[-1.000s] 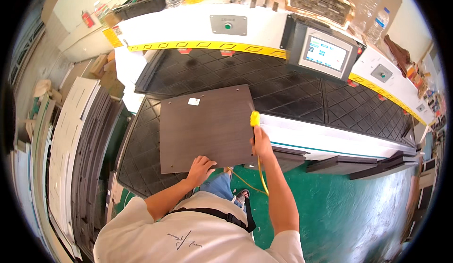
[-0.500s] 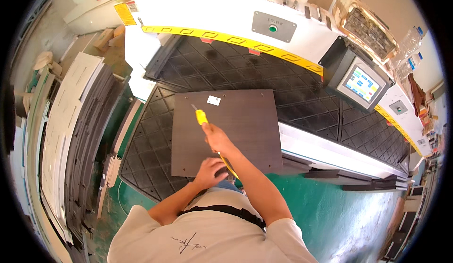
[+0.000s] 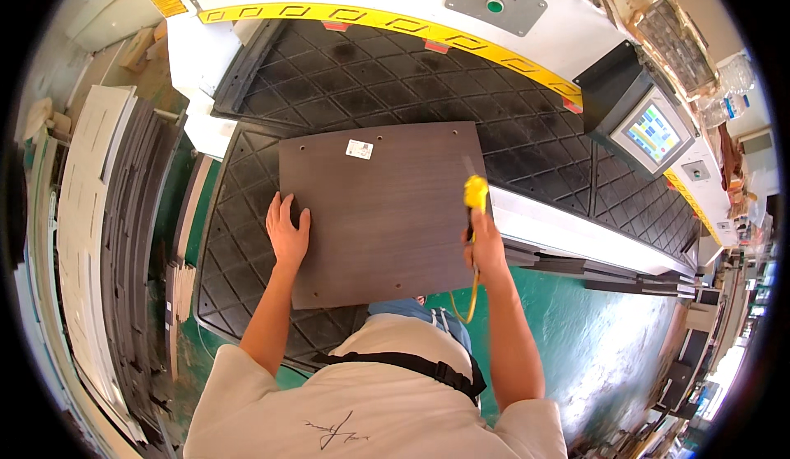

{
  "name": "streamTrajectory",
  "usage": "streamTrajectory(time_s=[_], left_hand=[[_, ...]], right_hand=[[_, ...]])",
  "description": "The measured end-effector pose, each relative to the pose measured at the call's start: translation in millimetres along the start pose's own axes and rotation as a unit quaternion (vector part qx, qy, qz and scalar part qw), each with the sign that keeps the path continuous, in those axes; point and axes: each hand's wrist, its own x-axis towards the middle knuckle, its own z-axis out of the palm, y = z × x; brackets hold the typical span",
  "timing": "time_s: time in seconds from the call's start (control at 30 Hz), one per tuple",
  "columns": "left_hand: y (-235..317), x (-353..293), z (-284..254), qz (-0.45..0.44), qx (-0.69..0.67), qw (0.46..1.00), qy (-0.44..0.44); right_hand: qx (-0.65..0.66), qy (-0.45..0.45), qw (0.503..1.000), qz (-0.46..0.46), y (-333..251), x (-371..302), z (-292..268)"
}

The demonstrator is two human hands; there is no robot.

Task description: The person uses a yellow air nozzle to blow dust and debris off the surface of dark rectangular panels. They handle the panels one by one, lifting them from a stack, cleaning them, and placing them back down. The person also moves a stack of panels to a different location in the workshop.

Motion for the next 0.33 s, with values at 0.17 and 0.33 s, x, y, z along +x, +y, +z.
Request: streamTrajectory(time_s=[0.17, 0.33], left_hand=[[-0.9, 9.5, 6.4, 0.001, -0.005, 1.000, -0.001], [-7.0, 0.9, 10.1, -0.014, 0.005, 1.000, -0.010]], right_hand=[[-0.118, -0.397, 0.909, 0.044, 16.6, -53.9, -11.8], [-0.139, -0.212, 0.967, 0.034, 47.6, -50.8, -39.9]])
